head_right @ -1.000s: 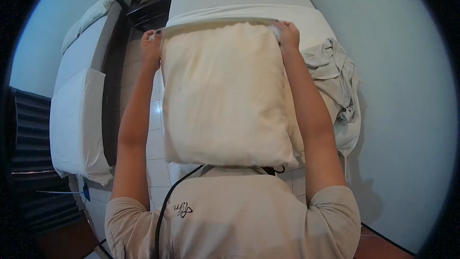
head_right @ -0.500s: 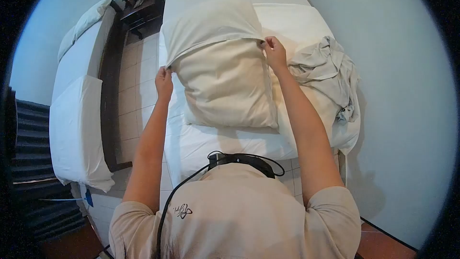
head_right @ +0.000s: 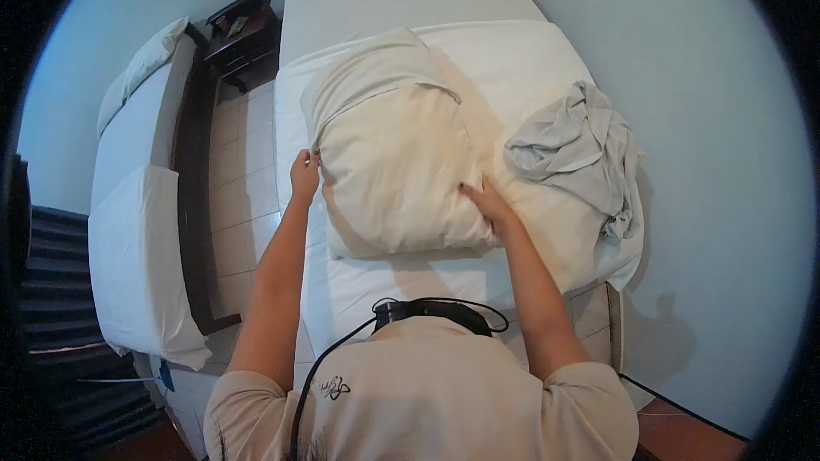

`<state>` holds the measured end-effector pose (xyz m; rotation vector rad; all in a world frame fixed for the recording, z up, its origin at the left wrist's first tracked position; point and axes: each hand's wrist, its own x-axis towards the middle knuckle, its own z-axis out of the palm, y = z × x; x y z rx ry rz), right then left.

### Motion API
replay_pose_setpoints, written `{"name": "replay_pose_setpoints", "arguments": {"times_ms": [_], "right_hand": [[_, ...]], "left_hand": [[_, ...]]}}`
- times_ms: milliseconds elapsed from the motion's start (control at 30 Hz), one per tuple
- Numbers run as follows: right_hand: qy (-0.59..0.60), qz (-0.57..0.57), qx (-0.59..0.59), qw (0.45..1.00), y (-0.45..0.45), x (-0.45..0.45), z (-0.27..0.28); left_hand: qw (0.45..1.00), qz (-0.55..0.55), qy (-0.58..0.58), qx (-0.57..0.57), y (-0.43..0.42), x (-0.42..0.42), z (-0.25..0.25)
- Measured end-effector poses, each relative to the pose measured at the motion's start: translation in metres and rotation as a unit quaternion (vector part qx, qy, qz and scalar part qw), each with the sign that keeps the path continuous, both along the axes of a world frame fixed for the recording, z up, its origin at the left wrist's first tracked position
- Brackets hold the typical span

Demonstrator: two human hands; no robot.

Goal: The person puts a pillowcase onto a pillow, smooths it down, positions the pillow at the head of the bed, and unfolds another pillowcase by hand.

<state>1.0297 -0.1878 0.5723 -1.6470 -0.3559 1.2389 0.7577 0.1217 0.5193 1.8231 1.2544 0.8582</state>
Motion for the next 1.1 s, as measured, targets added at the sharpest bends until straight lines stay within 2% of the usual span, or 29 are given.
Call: {"name": "replay_pose_setpoints", "arguments": {"times_ms": [133,200,267,300,333,367,400,433,467,500,533,600,633,667,733,767,833,900,933,1000,1033,1100], "right_hand": [[-0.079,-0.007,0.051,0.996,-0.023,-0.013,-0.015],[-0.054,-0.037,0.043,0.997,-0.012,-0.020,-0.007],[0.004,-0.060,0.105,0.993,0.005,-0.025,0.004],[-0.012,-0.064,0.105,0.992,0.015,-0.029,0.008],[-0.010,-0.067,0.109,0.992,0.023,-0.033,0.010],[-0.075,-0.039,0.124,0.989,0.030,-0.039,0.011],[-0.140,-0.011,0.139,0.980,0.037,-0.046,0.014],[-0.139,-0.013,0.142,0.980,0.043,-0.054,0.022],[-0.209,0.030,0.145,0.967,0.045,-0.063,0.033],[-0.277,0.072,0.146,0.947,0.047,-0.071,0.039],[-0.278,0.068,0.147,0.947,0.049,-0.078,0.038],[-0.309,0.065,0.250,0.916,0.051,-0.085,0.035],[-0.314,0.058,0.251,0.914,0.048,-0.084,0.037],[-0.319,0.067,0.226,0.918,0.045,-0.083,0.043],[-0.323,0.067,0.201,0.923,0.044,-0.077,0.043],[-0.360,0.037,0.214,0.907,0.048,-0.074,0.035],[-0.388,0.006,0.226,0.893,0.054,-0.069,0.027],[-0.364,0.071,0.171,0.913,0.067,-0.056,0.028],[-0.360,0.072,0.173,0.914,0.071,-0.049,0.030],[-0.270,0.172,0.178,0.931,0.074,-0.030,0.049],[-0.270,0.177,0.183,0.928,0.079,-0.020,0.058],[-0.265,-0.027,0.139,0.954,0.085,-0.010,0.065]], "left_hand": [[0.998,-0.007,0.026,-0.063,0.002,0.012,-0.001],[0.994,-0.013,0.049,-0.093,0.007,0.027,0.005],[0.970,0.209,0.080,0.090,0.011,0.053,0.012],[0.983,0.178,-0.001,0.035,0.004,0.071,0.043],[0.976,0.119,0.003,0.181,0.006,0.093,0.053],[0.945,0.056,0.008,0.321,0.005,0.114,0.063],[0.942,-0.020,0.065,0.330,-0.017,0.136,0.106],[0.933,-0.104,0.069,0.337,-0.027,0.158,0.126],[0.923,-0.209,0.056,0.319,-0.030,0.178,0.138],[0.884,-0.215,0.140,0.391,-0.043,0.195,0.146],[0.882,-0.218,0.138,0.393,-0.041,0.203,0.145],[0.801,-0.275,0.385,0.365,-0.027,0.227,0.131],[0.795,-0.286,0.410,0.342,-0.017,0.236,0.127],[0.793,-0.291,0.406,0.350,-0.016,0.241,0.132],[0.840,-0.321,0.289,0.329,-0.029,0.238,0.145],[0.852,-0.336,0.244,0.318,-0.042,0.235,0.152],[0.854,-0.348,0.225,0.314,-0.055,0.226,0.157],[0.860,-0.354,0.207,0.304,-0.063,0.209,0.158],[0.871,-0.348,0.185,0.293,-0.060,0.199,0.162],[0.884,-0.334,0.164,0.284,-0.054,0.182,0.166],[0.901,-0.316,0.126,0.270,-0.051,0.174,0.169],[0.918,-0.292,0.090,0.253,-0.054,0.161,0.173]]}}
